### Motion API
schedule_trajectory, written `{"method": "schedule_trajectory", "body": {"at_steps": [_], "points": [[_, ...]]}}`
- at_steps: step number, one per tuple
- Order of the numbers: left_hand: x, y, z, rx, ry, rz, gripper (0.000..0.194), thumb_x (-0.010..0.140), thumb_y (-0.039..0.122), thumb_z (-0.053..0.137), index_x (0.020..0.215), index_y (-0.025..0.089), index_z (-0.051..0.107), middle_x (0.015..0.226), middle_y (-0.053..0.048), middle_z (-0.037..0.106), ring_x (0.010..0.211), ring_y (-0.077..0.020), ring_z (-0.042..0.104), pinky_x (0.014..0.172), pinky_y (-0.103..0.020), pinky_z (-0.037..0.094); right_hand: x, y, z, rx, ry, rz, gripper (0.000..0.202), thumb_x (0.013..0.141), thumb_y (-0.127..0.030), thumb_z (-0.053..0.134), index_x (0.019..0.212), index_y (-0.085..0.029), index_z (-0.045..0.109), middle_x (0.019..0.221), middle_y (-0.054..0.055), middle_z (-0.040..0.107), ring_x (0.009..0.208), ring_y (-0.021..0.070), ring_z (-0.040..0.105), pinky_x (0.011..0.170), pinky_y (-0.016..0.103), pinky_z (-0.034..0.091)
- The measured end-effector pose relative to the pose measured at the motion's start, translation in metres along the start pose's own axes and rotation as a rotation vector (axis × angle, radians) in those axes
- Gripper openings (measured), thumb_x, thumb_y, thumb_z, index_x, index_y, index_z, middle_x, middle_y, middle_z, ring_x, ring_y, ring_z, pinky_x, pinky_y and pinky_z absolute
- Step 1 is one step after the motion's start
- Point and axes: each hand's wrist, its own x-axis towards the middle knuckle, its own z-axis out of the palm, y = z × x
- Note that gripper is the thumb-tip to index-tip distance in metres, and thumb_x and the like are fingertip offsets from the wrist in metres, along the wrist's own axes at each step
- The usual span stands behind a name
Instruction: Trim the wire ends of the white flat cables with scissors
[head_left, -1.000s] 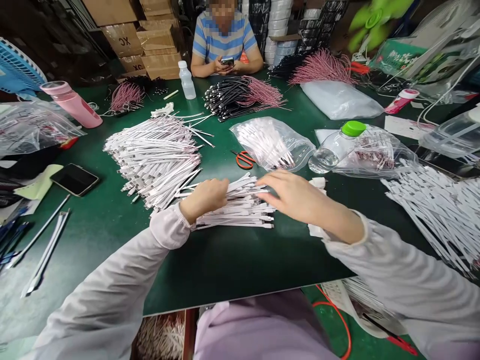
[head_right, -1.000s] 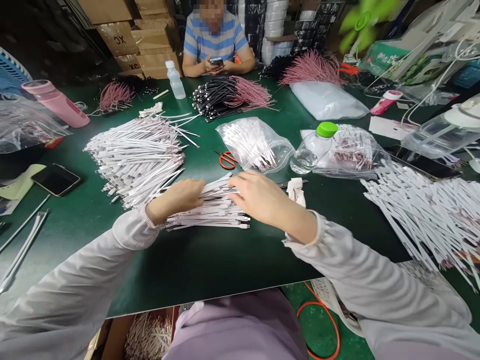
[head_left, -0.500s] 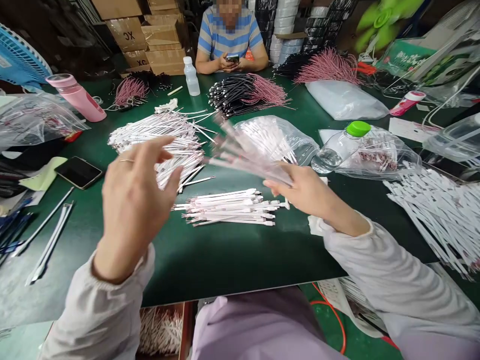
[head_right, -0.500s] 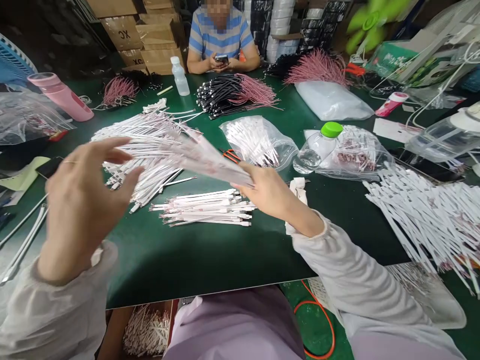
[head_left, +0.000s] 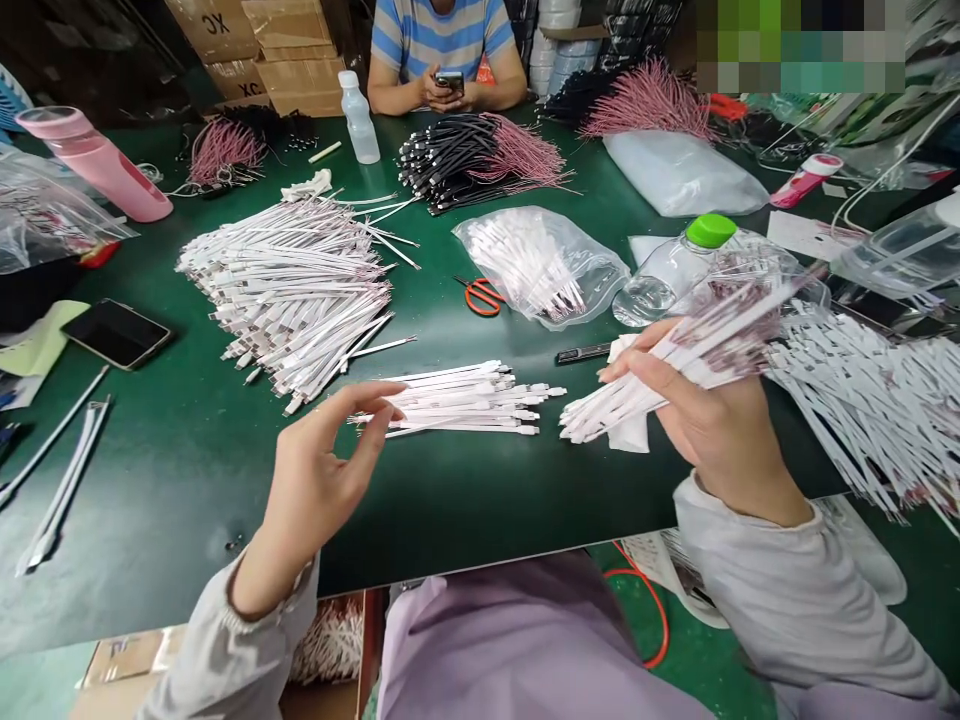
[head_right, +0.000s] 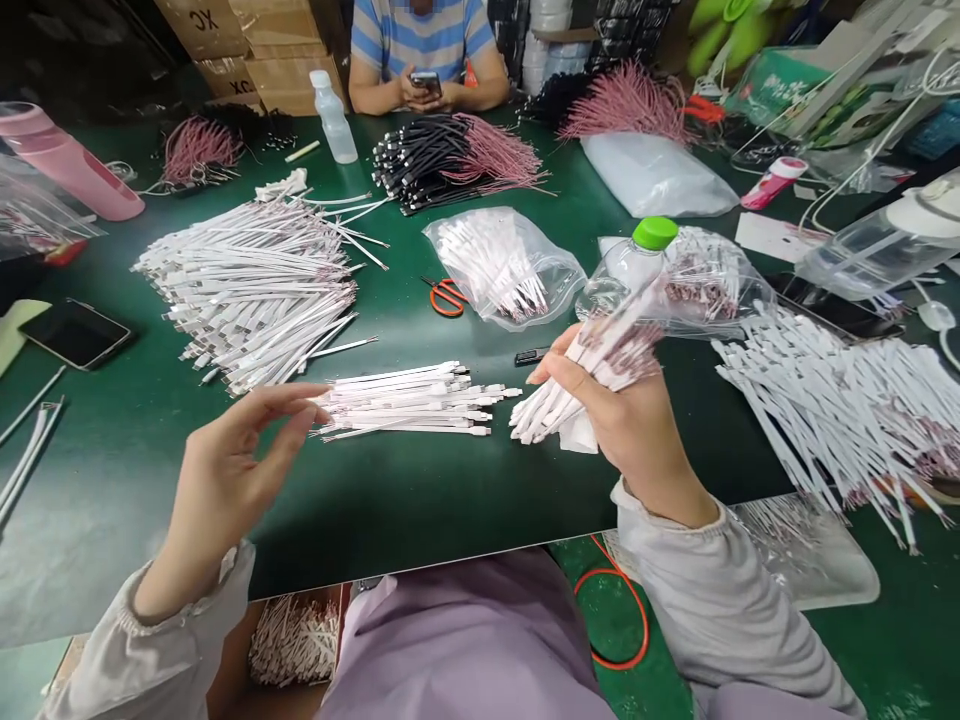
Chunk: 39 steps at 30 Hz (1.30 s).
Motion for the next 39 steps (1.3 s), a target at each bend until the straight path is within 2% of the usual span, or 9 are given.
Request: {"method": "schedule_trajectory", "body": {"at_steps": [10, 14, 16, 19, 23, 27, 31, 35, 39], "points": [[-0.026, 0.010, 0.062, -0.705, -0.578, -0.337, 0.029, 0.094, 0.041, 0.056, 0.106, 0.018, 0.069, 0.093, -0.008, 0.072, 0.089, -0.0186, 0.069, 0.084, -0.029, 0.052, -0.008, 0.001, -0.002, -0.097, 0.051, 0.001, 0.016, 0.086, -0.039, 0.067, 0.086, -0.023, 0.067, 0.077, 0.003, 0.070, 0.081, 0.0228, 0.068, 0.085, 0.040, 0.052], [-0.036, 0.027, 0.089, -1.121, -0.759, -0.643, 0.045, 0.086, 0.055, 0.063, 0.102, 0.015, 0.073, 0.089, -0.010, 0.072, 0.089, -0.0199, 0.070, 0.086, -0.031, 0.054, -0.022, -0.017, 0.007, -0.349, 0.063, -0.183, 0.020, 0.095, -0.031, 0.054, 0.080, -0.027, 0.066, 0.083, 0.004, 0.070, 0.089, 0.0230, 0.068, 0.092, 0.042, 0.051], [-0.037, 0.035, 0.099, -1.388, -0.854, -0.821, 0.056, 0.081, 0.065, 0.063, 0.104, 0.015, 0.074, 0.095, -0.012, 0.072, 0.092, -0.0205, 0.070, 0.088, -0.031, 0.054, -0.037, -0.023, 0.020, -0.411, -0.075, -0.383, 0.018, 0.095, -0.024, 0.052, 0.091, -0.029, 0.068, 0.089, 0.003, 0.072, 0.091, 0.0221, 0.069, 0.091, 0.041, 0.054], [-0.034, 0.043, 0.107, -1.618, -0.869, -0.971, 0.055, 0.077, 0.065, 0.067, 0.102, 0.017, 0.073, 0.101, -0.009, 0.072, 0.095, -0.0188, 0.070, 0.089, -0.028, 0.054, -0.069, -0.022, 0.046, -0.447, -0.484, -0.728, 0.028, 0.091, -0.017, 0.048, 0.104, -0.030, 0.068, 0.096, 0.004, 0.075, 0.100, 0.0240, 0.069, 0.104, 0.046, 0.051], [-0.029, 0.044, 0.102, -1.441, -0.617, -1.004, 0.025, 0.075, 0.038, 0.080, 0.092, 0.020, 0.073, 0.082, -0.001, 0.069, 0.077, -0.0138, 0.068, 0.076, -0.024, 0.054, -0.105, -0.010, 0.062, -0.777, -0.679, -0.868, 0.035, 0.087, -0.016, 0.048, 0.111, -0.030, 0.069, 0.119, 0.007, 0.072, 0.112, 0.0273, 0.065, 0.112, 0.050, 0.045], [-0.037, 0.038, 0.095, -1.258, -0.441, -0.877, 0.029, 0.067, 0.035, 0.085, 0.084, 0.015, 0.072, 0.076, -0.002, 0.068, 0.068, -0.0143, 0.065, 0.068, -0.025, 0.053, -0.106, 0.000, 0.041, -0.659, -0.763, -0.602, 0.070, 0.080, -0.048, 0.066, 0.144, -0.027, 0.046, 0.146, 0.016, 0.051, 0.136, 0.0386, 0.044, 0.111, 0.059, 0.042], [-0.050, 0.037, 0.096, -1.225, -0.367, -0.977, 0.041, 0.058, 0.037, 0.090, 0.083, 0.012, 0.070, 0.068, -0.002, 0.067, 0.060, -0.0141, 0.063, 0.064, -0.028, 0.055, -0.089, 0.017, 0.031, -0.296, -0.397, -0.064, 0.049, 0.078, -0.046, 0.075, 0.119, -0.029, 0.056, 0.112, 0.009, 0.058, 0.100, 0.0242, 0.062, 0.088, 0.040, 0.056], [-0.062, 0.037, 0.102, -1.181, -0.293, -1.000, 0.044, 0.054, 0.036, 0.092, 0.084, 0.013, 0.070, 0.071, -0.002, 0.069, 0.062, -0.0164, 0.065, 0.065, -0.030, 0.056, -0.084, 0.033, 0.048, 0.086, -0.380, 0.349, 0.039, 0.075, -0.045, 0.078, 0.099, -0.023, 0.056, 0.086, 0.001, 0.054, 0.073, 0.0139, 0.056, 0.062, 0.026, 0.053], [-0.068, 0.036, 0.104, -1.171, -0.318, -0.934, 0.037, 0.058, 0.035, 0.090, 0.080, 0.012, 0.071, 0.068, -0.004, 0.071, 0.062, -0.0164, 0.065, 0.065, -0.029, 0.056, -0.085, 0.039, 0.064, 0.364, -0.339, 0.553, 0.037, 0.071, -0.041, 0.081, 0.085, -0.021, 0.054, 0.076, -0.004, 0.052, 0.059, 0.0090, 0.050, 0.050, 0.022, 0.045]]}}
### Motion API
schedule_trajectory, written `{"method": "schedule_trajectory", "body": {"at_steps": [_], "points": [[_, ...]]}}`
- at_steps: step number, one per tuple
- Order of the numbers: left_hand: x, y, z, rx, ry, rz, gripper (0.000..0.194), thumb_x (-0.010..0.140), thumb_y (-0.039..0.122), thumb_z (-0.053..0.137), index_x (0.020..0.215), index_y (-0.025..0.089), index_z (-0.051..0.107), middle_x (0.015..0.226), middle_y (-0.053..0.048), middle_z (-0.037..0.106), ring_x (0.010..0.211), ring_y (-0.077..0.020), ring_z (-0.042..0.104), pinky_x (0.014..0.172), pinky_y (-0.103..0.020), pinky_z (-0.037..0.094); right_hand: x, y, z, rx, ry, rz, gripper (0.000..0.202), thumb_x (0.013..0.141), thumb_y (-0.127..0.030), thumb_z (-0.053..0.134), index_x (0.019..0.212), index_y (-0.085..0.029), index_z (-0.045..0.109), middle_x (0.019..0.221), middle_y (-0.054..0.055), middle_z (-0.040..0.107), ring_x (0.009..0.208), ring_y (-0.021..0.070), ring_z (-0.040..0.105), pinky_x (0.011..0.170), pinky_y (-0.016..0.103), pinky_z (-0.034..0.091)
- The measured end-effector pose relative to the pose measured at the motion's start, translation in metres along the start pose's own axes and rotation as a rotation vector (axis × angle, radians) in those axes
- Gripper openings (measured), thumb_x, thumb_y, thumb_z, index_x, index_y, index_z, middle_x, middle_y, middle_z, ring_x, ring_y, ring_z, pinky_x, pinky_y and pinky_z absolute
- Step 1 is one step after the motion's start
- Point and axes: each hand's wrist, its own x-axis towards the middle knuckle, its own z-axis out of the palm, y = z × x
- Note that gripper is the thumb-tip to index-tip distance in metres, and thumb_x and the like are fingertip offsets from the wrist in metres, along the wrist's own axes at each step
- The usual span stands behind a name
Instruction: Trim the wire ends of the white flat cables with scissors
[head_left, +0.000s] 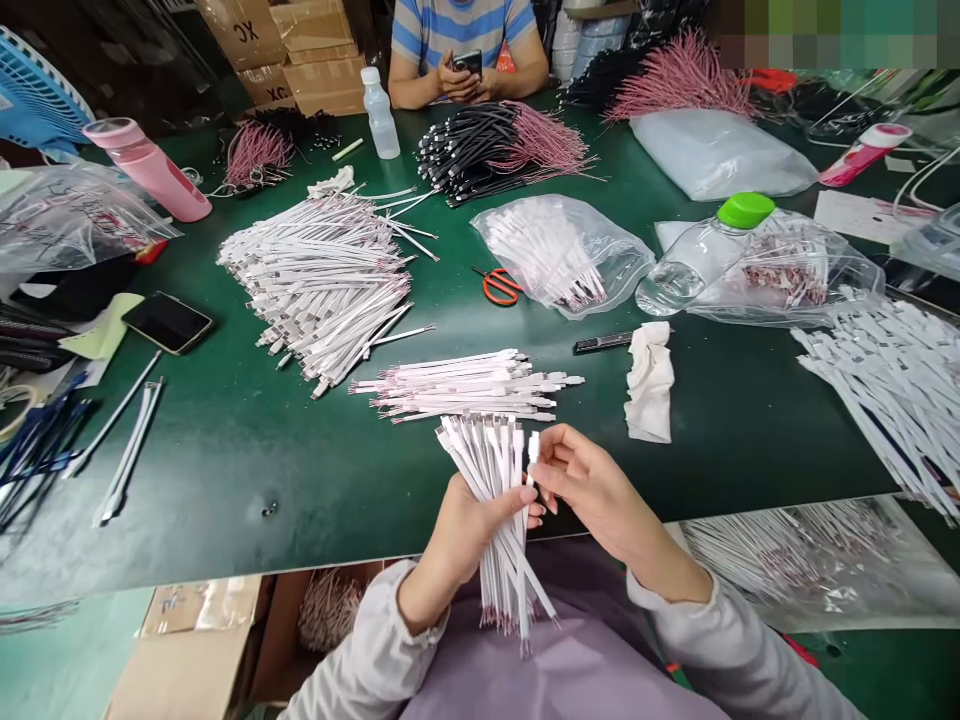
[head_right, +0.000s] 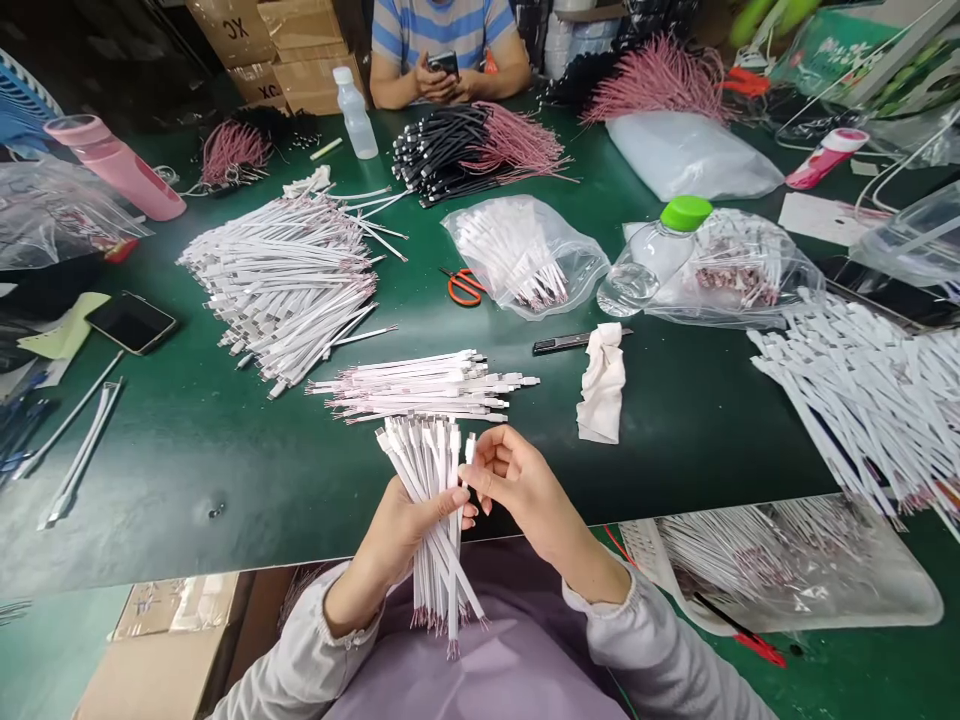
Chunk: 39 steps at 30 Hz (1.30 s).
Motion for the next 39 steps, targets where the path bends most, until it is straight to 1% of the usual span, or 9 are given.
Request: {"method": "schedule_trajectory", "body": {"at_steps": [3, 10, 14, 17, 21, 26, 31, 34, 39], "points": [[-0.001, 0.001, 0.000, 0.020, -0.047, 0.044, 0.031, 0.062, 0.032, 0.088, 0.078, 0.012, 0.071, 0.069, -0.005, 0.072, 0.061, -0.0150, 0.064, 0.063, -0.027, 0.054, 0.002, 0.000, 0.002, 0.102, -0.088, 0.062, 0.030, 0.074, -0.041, 0.079, 0.080, -0.019, 0.059, 0.069, -0.005, 0.053, 0.053, 0.0081, 0.049, 0.050, 0.024, 0.047], [-0.003, 0.003, 0.001, 0.023, -0.116, 0.090, 0.025, 0.068, 0.030, 0.085, 0.076, 0.012, 0.070, 0.067, -0.004, 0.069, 0.060, -0.0145, 0.062, 0.064, -0.027, 0.053, 0.003, -0.003, 0.000, 0.154, -0.138, 0.140, 0.033, 0.071, -0.044, 0.081, 0.076, -0.017, 0.065, 0.055, -0.004, 0.056, 0.047, 0.0102, 0.051, 0.050, 0.027, 0.049], [-0.003, -0.001, -0.002, 0.029, -0.115, 0.092, 0.027, 0.077, 0.036, 0.078, 0.085, 0.012, 0.071, 0.078, -0.007, 0.071, 0.073, -0.0178, 0.065, 0.073, -0.031, 0.054, 0.006, -0.001, 0.002, 0.051, 0.016, 0.029, 0.039, 0.068, -0.043, 0.084, 0.065, -0.019, 0.053, 0.050, -0.005, 0.056, 0.042, 0.0094, 0.049, 0.044, 0.024, 0.044], [-0.002, -0.003, -0.003, 0.048, -0.098, 0.081, 0.027, 0.077, 0.036, 0.078, 0.090, 0.014, 0.070, 0.084, -0.006, 0.070, 0.080, -0.0194, 0.065, 0.078, -0.033, 0.055, 0.007, -0.002, 0.004, -0.077, 0.113, -0.033, 0.042, 0.066, -0.042, 0.085, 0.061, -0.020, 0.050, 0.046, -0.005, 0.054, 0.041, 0.0099, 0.048, 0.042, 0.023, 0.043], [-0.001, -0.003, -0.004, 0.103, -0.097, 0.102, 0.024, 0.078, 0.037, 0.077, 0.083, 0.014, 0.070, 0.079, -0.006, 0.069, 0.076, -0.0186, 0.064, 0.076, -0.030, 0.053, 0.007, -0.004, 0.006, -0.113, 0.103, -0.017, 0.038, 0.070, -0.046, 0.081, 0.065, -0.020, 0.055, 0.045, -0.006, 0.052, 0.039, 0.0114, 0.048, 0.041, 0.026, 0.046], [0.000, 0.001, -0.002, 0.043, -0.093, 0.060, 0.026, 0.074, 0.037, 0.080, 0.085, 0.014, 0.071, 0.081, -0.006, 0.070, 0.075, -0.0191, 0.066, 0.074, -0.031, 0.055, 0.010, -0.004, 0.005, -0.106, 0.078, 0.008, 0.034, 0.074, -0.048, 0.078, 0.072, -0.019, 0.060, 0.048, -0.006, 0.052, 0.041, 0.0107, 0.047, 0.041, 0.026, 0.045], [0.001, 0.003, -0.002, 0.016, -0.060, 0.030, 0.031, 0.070, 0.037, 0.084, 0.086, 0.014, 0.070, 0.074, -0.005, 0.070, 0.067, -0.0162, 0.066, 0.067, -0.028, 0.055, 0.015, -0.008, 0.001, 0.106, -0.013, 0.085, 0.036, 0.074, -0.049, 0.078, 0.074, -0.018, 0.059, 0.059, -0.004, 0.054, 0.046, 0.0088, 0.049, 0.046, 0.025, 0.047], [0.002, 0.004, -0.003, 0.015, -0.049, -0.012, 0.037, 0.066, 0.037, 0.086, 0.087, 0.013, 0.068, 0.073, -0.004, 0.071, 0.063, -0.0142, 0.066, 0.063, -0.025, 0.054, 0.020, -0.012, -0.003, 0.174, 0.043, 0.056, 0.039, 0.066, -0.045, 0.085, 0.070, -0.018, 0.057, 0.061, -0.005, 0.052, 0.049, 0.0071, 0.049, 0.047, 0.022, 0.046], [0.000, 0.010, -0.001, 0.137, -0.080, -0.039, 0.040, 0.061, 0.039, 0.089, 0.079, 0.010, 0.067, 0.070, -0.005, 0.072, 0.059, -0.0122, 0.065, 0.060, -0.022, 0.053, 0.030, -0.027, -0.018, 0.148, 0.180, -0.072, 0.040, 0.065, -0.042, 0.086, 0.065, -0.019, 0.054, 0.048, -0.010, 0.036, 0.042, 0.0031, 0.031, 0.040, 0.018, 0.029]]}}
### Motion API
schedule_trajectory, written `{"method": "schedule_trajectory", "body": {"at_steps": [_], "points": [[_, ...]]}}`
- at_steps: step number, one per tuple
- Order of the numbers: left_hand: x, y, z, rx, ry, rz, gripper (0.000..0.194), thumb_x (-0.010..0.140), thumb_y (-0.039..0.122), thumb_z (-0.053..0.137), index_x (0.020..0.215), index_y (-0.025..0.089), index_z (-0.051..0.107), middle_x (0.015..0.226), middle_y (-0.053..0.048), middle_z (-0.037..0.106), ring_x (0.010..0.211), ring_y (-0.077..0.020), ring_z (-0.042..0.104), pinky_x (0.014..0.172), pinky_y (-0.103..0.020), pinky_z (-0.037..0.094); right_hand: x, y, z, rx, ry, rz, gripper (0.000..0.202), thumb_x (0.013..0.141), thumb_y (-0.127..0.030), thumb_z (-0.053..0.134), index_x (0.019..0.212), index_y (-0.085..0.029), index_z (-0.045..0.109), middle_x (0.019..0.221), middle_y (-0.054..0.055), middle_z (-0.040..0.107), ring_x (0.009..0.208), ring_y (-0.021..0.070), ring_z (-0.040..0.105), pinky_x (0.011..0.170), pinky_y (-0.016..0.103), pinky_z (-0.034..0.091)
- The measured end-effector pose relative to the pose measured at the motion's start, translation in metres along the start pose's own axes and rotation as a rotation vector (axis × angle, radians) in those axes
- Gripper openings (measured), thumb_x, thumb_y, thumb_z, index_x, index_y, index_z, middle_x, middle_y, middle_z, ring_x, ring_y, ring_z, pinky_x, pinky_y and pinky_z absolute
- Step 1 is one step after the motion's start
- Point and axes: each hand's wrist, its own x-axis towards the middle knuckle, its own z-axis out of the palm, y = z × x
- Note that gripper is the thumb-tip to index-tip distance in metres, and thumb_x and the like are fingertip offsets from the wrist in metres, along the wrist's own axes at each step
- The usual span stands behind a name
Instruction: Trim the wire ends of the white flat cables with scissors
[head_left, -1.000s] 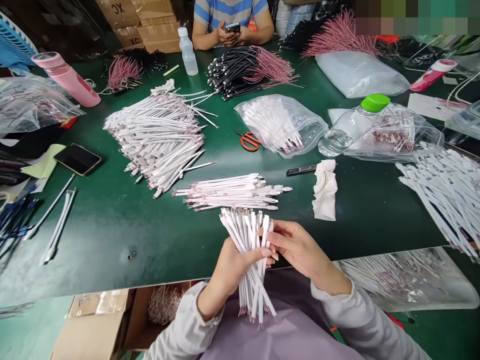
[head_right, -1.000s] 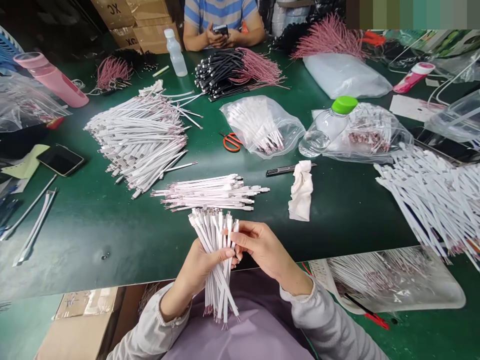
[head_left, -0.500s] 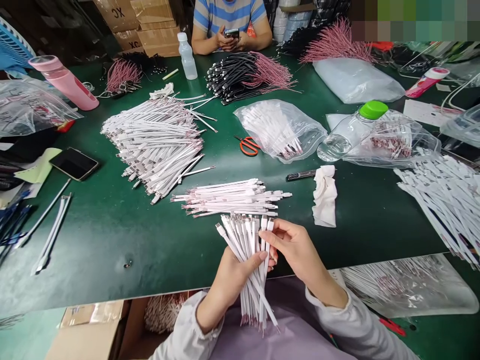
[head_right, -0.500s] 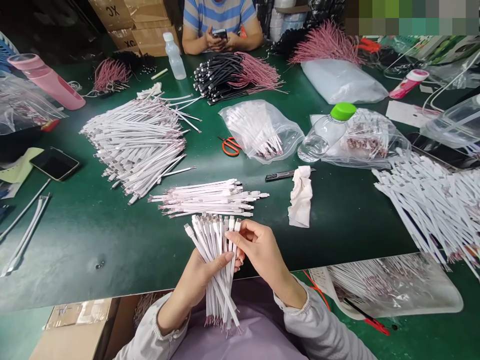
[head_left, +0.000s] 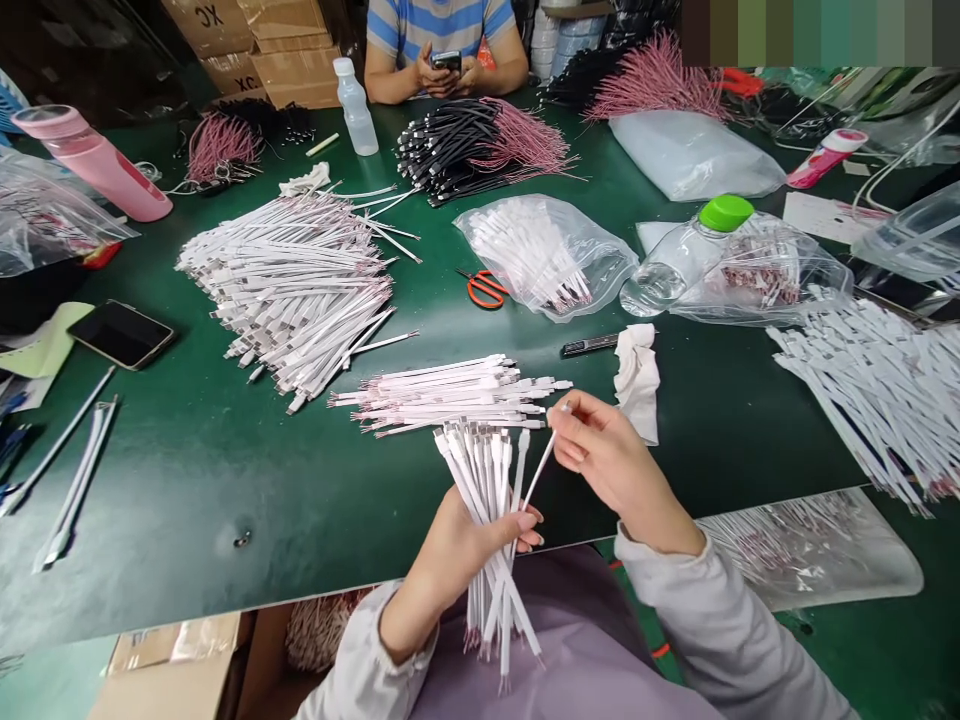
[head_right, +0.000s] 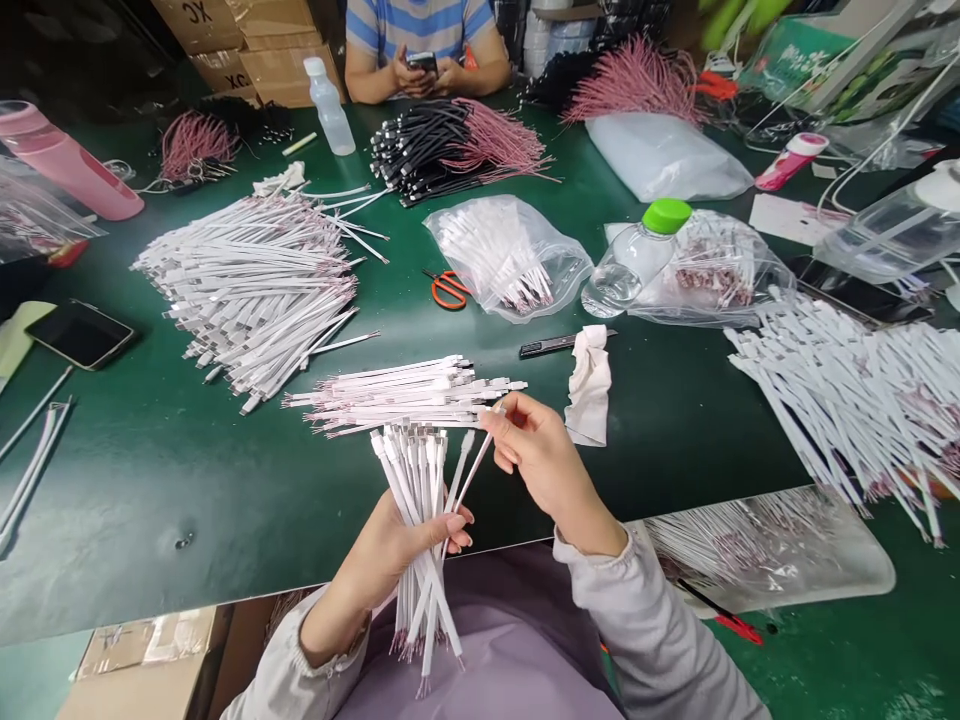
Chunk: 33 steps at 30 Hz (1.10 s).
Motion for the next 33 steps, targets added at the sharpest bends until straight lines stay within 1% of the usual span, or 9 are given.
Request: {"method": "schedule_trajectory", "body": {"at_steps": [4, 7, 15, 20, 24, 26, 28, 30, 33], "points": [[-0.001, 0.003, -0.001, 0.077, 0.039, 0.004, 0.043, 0.063, 0.043, 0.087, 0.082, 0.010, 0.066, 0.078, -0.009, 0.075, 0.064, -0.0160, 0.070, 0.062, -0.025, 0.057, 0.008, -0.018, -0.007, -0.045, 0.038, -0.051, 0.043, 0.063, -0.043, 0.088, 0.063, -0.019, 0.052, 0.046, -0.010, 0.036, 0.040, 0.0023, 0.028, 0.040, 0.019, 0.021], [-0.001, 0.001, -0.003, 0.117, 0.062, 0.005, 0.045, 0.063, 0.046, 0.086, 0.082, 0.011, 0.066, 0.080, -0.011, 0.076, 0.067, -0.0190, 0.072, 0.062, -0.027, 0.058, 0.012, -0.027, -0.011, -0.086, 0.058, -0.075, 0.047, 0.066, -0.047, 0.085, 0.059, -0.018, 0.049, 0.043, -0.010, 0.033, 0.039, 0.0020, 0.026, 0.041, 0.020, 0.018], [-0.001, -0.011, 0.004, 0.211, -0.050, -0.010, 0.042, 0.067, 0.049, 0.082, 0.077, 0.009, 0.071, 0.072, -0.012, 0.074, 0.068, -0.0210, 0.071, 0.065, -0.029, 0.057, 0.015, -0.022, -0.005, -0.086, 0.130, -0.139, 0.048, 0.065, -0.050, 0.085, 0.058, -0.018, 0.050, 0.042, -0.009, 0.036, 0.037, 0.0028, 0.029, 0.040, 0.021, 0.019], [-0.002, -0.008, 0.001, 0.168, -0.031, 0.002, 0.042, 0.066, 0.048, 0.083, 0.075, 0.009, 0.073, 0.070, -0.011, 0.074, 0.066, -0.0187, 0.070, 0.066, -0.027, 0.057, 0.015, -0.027, -0.011, -0.146, 0.171, -0.201, 0.051, 0.065, -0.050, 0.086, 0.056, -0.018, 0.047, 0.042, -0.010, 0.032, 0.038, 0.0024, 0.024, 0.040, 0.022, 0.015], [-0.004, -0.006, -0.003, 0.043, 0.046, -0.001, 0.044, 0.063, 0.048, 0.086, 0.080, 0.009, 0.073, 0.079, -0.011, 0.076, 0.075, -0.0218, 0.073, 0.071, -0.030, 0.060, 0.015, -0.036, -0.016, -0.016, 0.205, -0.250, 0.049, 0.070, -0.047, 0.084, 0.058, -0.018, 0.046, 0.047, -0.009, 0.032, 0.043, 0.0031, 0.027, 0.042, 0.020, 0.022], [-0.004, -0.007, -0.001, -0.023, 0.086, 0.021, 0.046, 0.061, 0.048, 0.087, 0.083, 0.010, 0.073, 0.085, -0.011, 0.076, 0.081, -0.0235, 0.074, 0.073, -0.031, 0.061, 0.013, -0.031, -0.012, 0.119, 0.150, -0.170, 0.051, 0.070, -0.048, 0.083, 0.059, -0.018, 0.043, 0.053, -0.008, 0.034, 0.046, 0.0039, 0.030, 0.044, 0.019, 0.027], [-0.002, -0.007, 0.001, -0.066, 0.116, 0.045, 0.045, 0.060, 0.047, 0.088, 0.082, 0.011, 0.072, 0.083, -0.009, 0.075, 0.079, -0.0223, 0.073, 0.071, -0.030, 0.061, 0.007, -0.019, -0.003, 0.224, 0.038, 0.019, 0.052, 0.069, -0.052, 0.083, 0.062, -0.019, 0.043, 0.058, -0.007, 0.038, 0.049, 0.0053, 0.036, 0.045, 0.020, 0.031], [-0.001, -0.008, 0.004, -0.080, 0.124, 0.049, 0.044, 0.059, 0.045, 0.089, 0.080, 0.012, 0.070, 0.074, -0.005, 0.072, 0.070, -0.0187, 0.071, 0.067, -0.028, 0.060, -0.002, -0.001, 0.007, 0.277, -0.057, 0.213, 0.051, 0.066, -0.057, 0.082, 0.067, -0.019, 0.048, 0.062, -0.006, 0.044, 0.050, 0.0063, 0.040, 0.045, 0.021, 0.034], [0.000, -0.008, 0.005, -0.057, 0.095, 0.049, 0.041, 0.061, 0.045, 0.088, 0.077, 0.012, 0.070, 0.063, -0.004, 0.070, 0.058, -0.0141, 0.066, 0.062, -0.025, 0.057, -0.018, 0.021, 0.017, 0.304, -0.109, 0.343, 0.047, 0.066, -0.056, 0.083, 0.077, -0.019, 0.058, 0.062, -0.007, 0.043, 0.048, 0.0039, 0.030, 0.043, 0.019, 0.028]]}}
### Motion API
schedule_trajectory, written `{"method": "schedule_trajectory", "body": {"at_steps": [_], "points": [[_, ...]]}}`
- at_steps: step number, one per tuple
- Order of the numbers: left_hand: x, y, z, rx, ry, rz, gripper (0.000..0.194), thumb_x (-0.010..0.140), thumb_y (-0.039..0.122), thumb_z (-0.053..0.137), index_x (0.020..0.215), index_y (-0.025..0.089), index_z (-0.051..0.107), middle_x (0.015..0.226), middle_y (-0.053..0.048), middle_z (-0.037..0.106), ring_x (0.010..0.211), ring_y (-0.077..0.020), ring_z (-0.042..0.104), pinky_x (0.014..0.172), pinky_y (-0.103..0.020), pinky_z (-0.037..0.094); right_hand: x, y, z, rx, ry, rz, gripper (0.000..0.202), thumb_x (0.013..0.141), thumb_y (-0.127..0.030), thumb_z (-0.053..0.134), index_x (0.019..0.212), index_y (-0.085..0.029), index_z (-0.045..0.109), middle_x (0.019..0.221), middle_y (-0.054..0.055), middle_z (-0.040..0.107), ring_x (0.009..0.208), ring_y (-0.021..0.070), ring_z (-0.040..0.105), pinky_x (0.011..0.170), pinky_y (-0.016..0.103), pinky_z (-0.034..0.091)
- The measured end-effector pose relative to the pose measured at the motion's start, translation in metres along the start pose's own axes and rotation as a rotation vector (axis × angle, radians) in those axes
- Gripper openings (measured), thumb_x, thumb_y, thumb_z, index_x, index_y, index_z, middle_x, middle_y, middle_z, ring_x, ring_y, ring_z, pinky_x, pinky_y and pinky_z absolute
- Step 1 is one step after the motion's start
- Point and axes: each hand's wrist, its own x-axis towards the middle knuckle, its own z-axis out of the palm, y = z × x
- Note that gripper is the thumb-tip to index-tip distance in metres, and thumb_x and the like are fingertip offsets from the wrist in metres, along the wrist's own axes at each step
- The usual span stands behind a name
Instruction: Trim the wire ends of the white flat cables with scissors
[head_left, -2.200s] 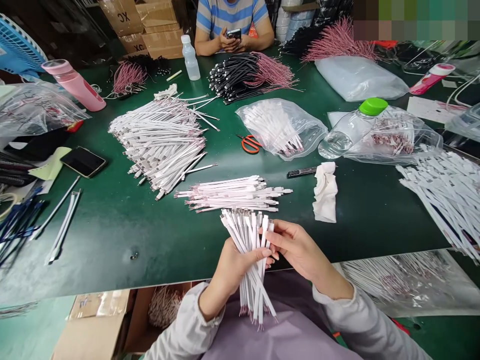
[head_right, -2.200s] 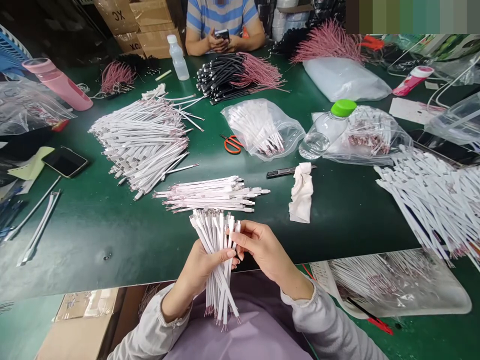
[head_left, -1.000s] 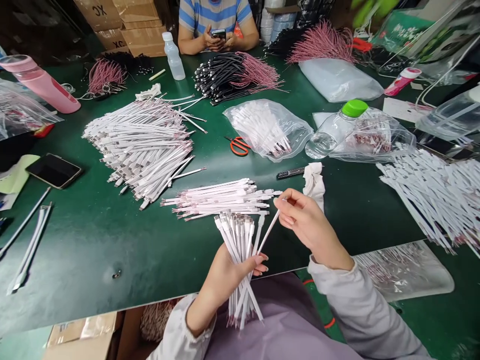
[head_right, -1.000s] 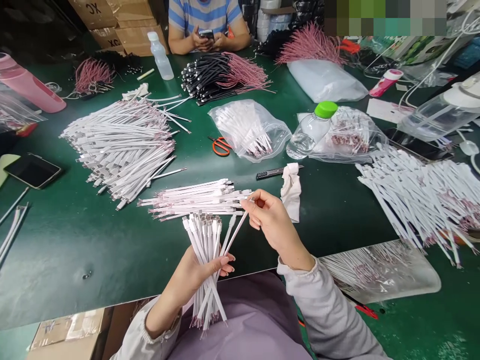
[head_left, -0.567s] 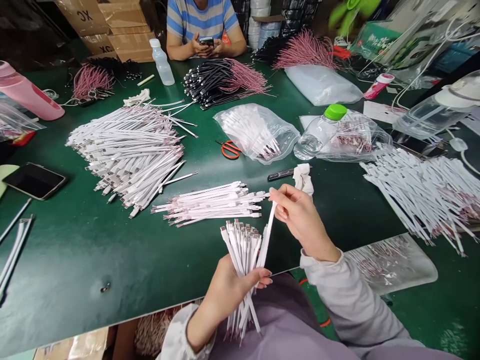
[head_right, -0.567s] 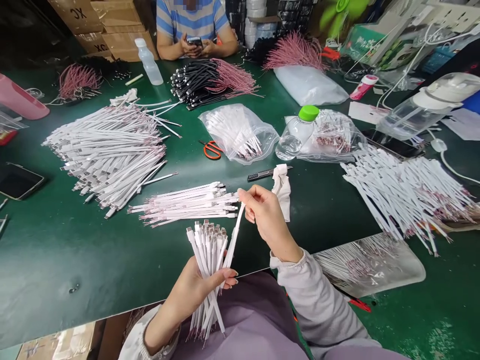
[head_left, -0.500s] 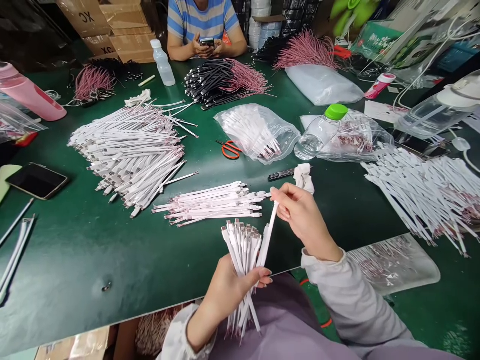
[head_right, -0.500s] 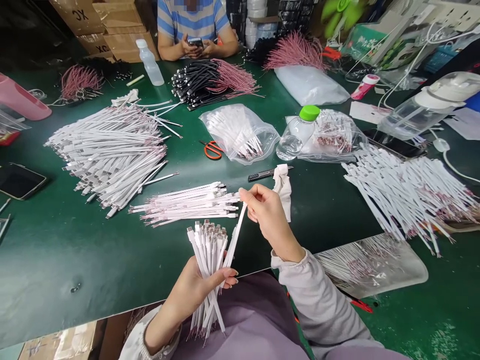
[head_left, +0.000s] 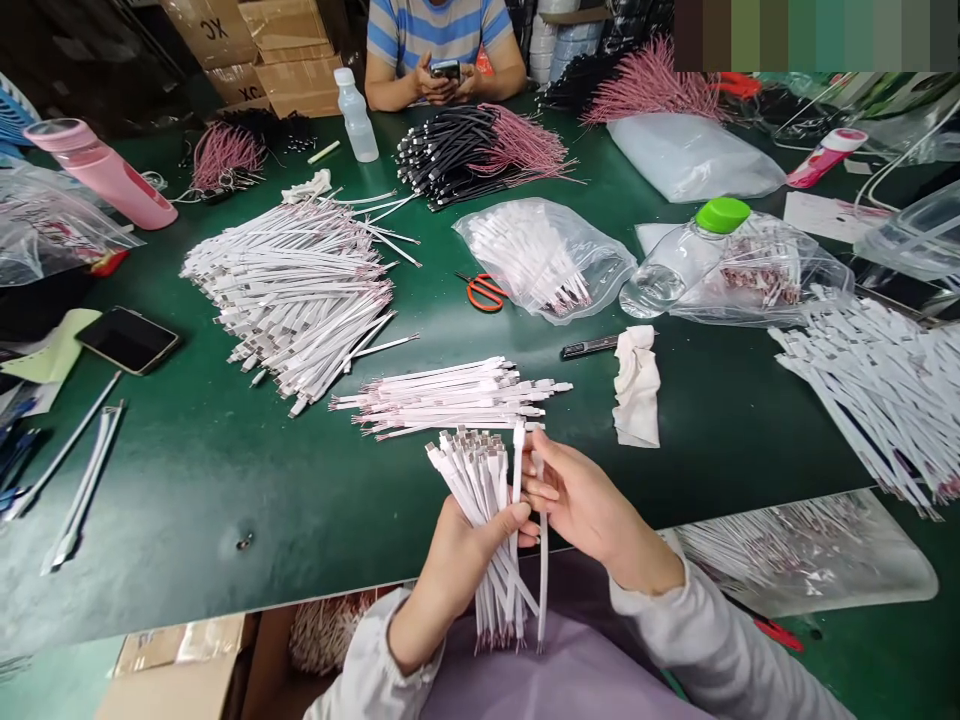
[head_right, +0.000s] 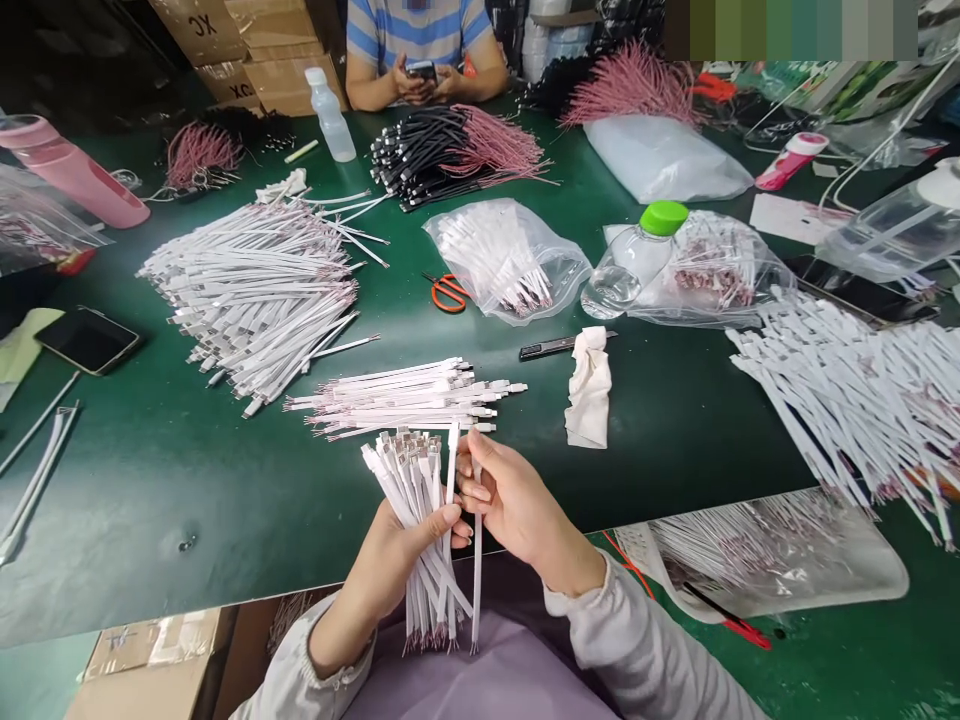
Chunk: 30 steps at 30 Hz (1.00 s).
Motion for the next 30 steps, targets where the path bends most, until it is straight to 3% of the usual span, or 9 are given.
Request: {"method": "schedule_trajectory", "body": {"at_steps": [5, 9, 11, 16, 19, 22, 24, 27, 30], "points": [[0.001, -0.005, -0.002, 0.013, -0.038, -0.028, 0.040, 0.063, 0.043, 0.087, 0.079, 0.011, 0.070, 0.065, -0.005, 0.071, 0.060, -0.0160, 0.065, 0.064, -0.028, 0.056, -0.009, 0.010, -0.002, -0.099, 0.050, -0.074, 0.038, 0.070, -0.048, 0.084, 0.077, -0.016, 0.064, 0.054, -0.009, 0.032, 0.049, 0.0036, 0.023, 0.045, 0.018, 0.022], [0.001, -0.009, -0.005, 0.008, 0.031, 0.001, 0.043, 0.067, 0.043, 0.084, 0.095, 0.013, 0.070, 0.085, -0.007, 0.074, 0.075, -0.0193, 0.068, 0.075, -0.032, 0.057, -0.008, 0.006, -0.005, -0.033, 0.151, -0.214, 0.047, 0.069, -0.054, 0.082, 0.065, -0.017, 0.053, 0.062, -0.004, 0.047, 0.057, 0.0066, 0.040, 0.052, 0.019, 0.037], [0.000, -0.009, -0.006, -0.003, 0.036, -0.004, 0.042, 0.066, 0.041, 0.085, 0.094, 0.013, 0.069, 0.084, -0.005, 0.072, 0.074, -0.0181, 0.067, 0.075, -0.031, 0.057, -0.008, 0.007, -0.005, -0.008, 0.120, -0.176, 0.047, 0.070, -0.056, 0.080, 0.068, -0.019, 0.052, 0.061, -0.004, 0.048, 0.054, 0.0075, 0.042, 0.052, 0.021, 0.039], [0.001, -0.005, -0.006, -0.093, 0.011, -0.006, 0.045, 0.061, 0.035, 0.089, 0.096, 0.015, 0.068, 0.084, -0.003, 0.071, 0.073, -0.0157, 0.065, 0.068, -0.027, 0.056, -0.012, 0.007, -0.003, -0.133, -0.056, 0.060, 0.042, 0.070, -0.052, 0.081, 0.087, -0.019, 0.061, 0.049, -0.013, 0.027, 0.043, 0.0022, 0.014, 0.043, 0.018, 0.025], [0.004, -0.004, -0.005, -0.073, 0.000, 0.038, 0.042, 0.058, 0.033, 0.091, 0.087, 0.013, 0.069, 0.077, -0.003, 0.070, 0.067, -0.0135, 0.063, 0.068, -0.025, 0.054, -0.014, 0.007, 0.000, -0.236, -0.087, 0.095, 0.043, 0.064, -0.050, 0.085, 0.078, -0.016, 0.062, 0.050, -0.011, 0.032, 0.044, 0.0023, 0.022, 0.043, 0.018, 0.024], [0.006, -0.002, -0.006, -0.050, -0.016, 0.030, 0.039, 0.062, 0.038, 0.088, 0.084, 0.012, 0.069, 0.073, -0.003, 0.070, 0.065, -0.0144, 0.063, 0.068, -0.028, 0.054, -0.013, 0.008, 0.001, -0.276, -0.023, 0.014, 0.045, 0.064, -0.053, 0.083, 0.071, -0.016, 0.057, 0.053, -0.007, 0.044, 0.045, 0.0044, 0.033, 0.044, 0.021, 0.031], [0.005, 0.001, -0.007, -0.005, -0.031, 0.023, 0.040, 0.069, 0.042, 0.083, 0.091, 0.012, 0.070, 0.081, -0.007, 0.073, 0.074, -0.0193, 0.068, 0.074, -0.031, 0.055, -0.011, 0.009, 0.001, -0.309, 0.036, -0.094, 0.045, 0.067, -0.053, 0.081, 0.068, -0.018, 0.052, 0.052, -0.007, 0.044, 0.045, 0.0052, 0.033, 0.045, 0.023, 0.034], [0.004, 0.005, -0.008, 0.102, 0.004, 0.066, 0.043, 0.071, 0.041, 0.081, 0.102, 0.013, 0.071, 0.096, -0.010, 0.075, 0.097, -0.0255, 0.069, 0.087, -0.034, 0.053, -0.007, 0.011, -0.001, -0.389, 0.109, -0.259, 0.045, 0.070, -0.050, 0.081, 0.066, -0.019, 0.049, 0.053, -0.008, 0.040, 0.046, 0.0046, 0.027, 0.042, 0.022, 0.025], [0.005, 0.005, -0.008, 0.074, 0.061, 0.076, 0.044, 0.067, 0.039, 0.084, 0.100, 0.013, 0.071, 0.090, -0.008, 0.075, 0.093, -0.0248, 0.069, 0.086, -0.035, 0.054, -0.004, 0.015, -0.004, -0.406, 0.163, -0.303, 0.041, 0.073, -0.051, 0.078, 0.072, -0.019, 0.053, 0.063, -0.005, 0.047, 0.051, 0.0061, 0.034, 0.043, 0.021, 0.026]]}}
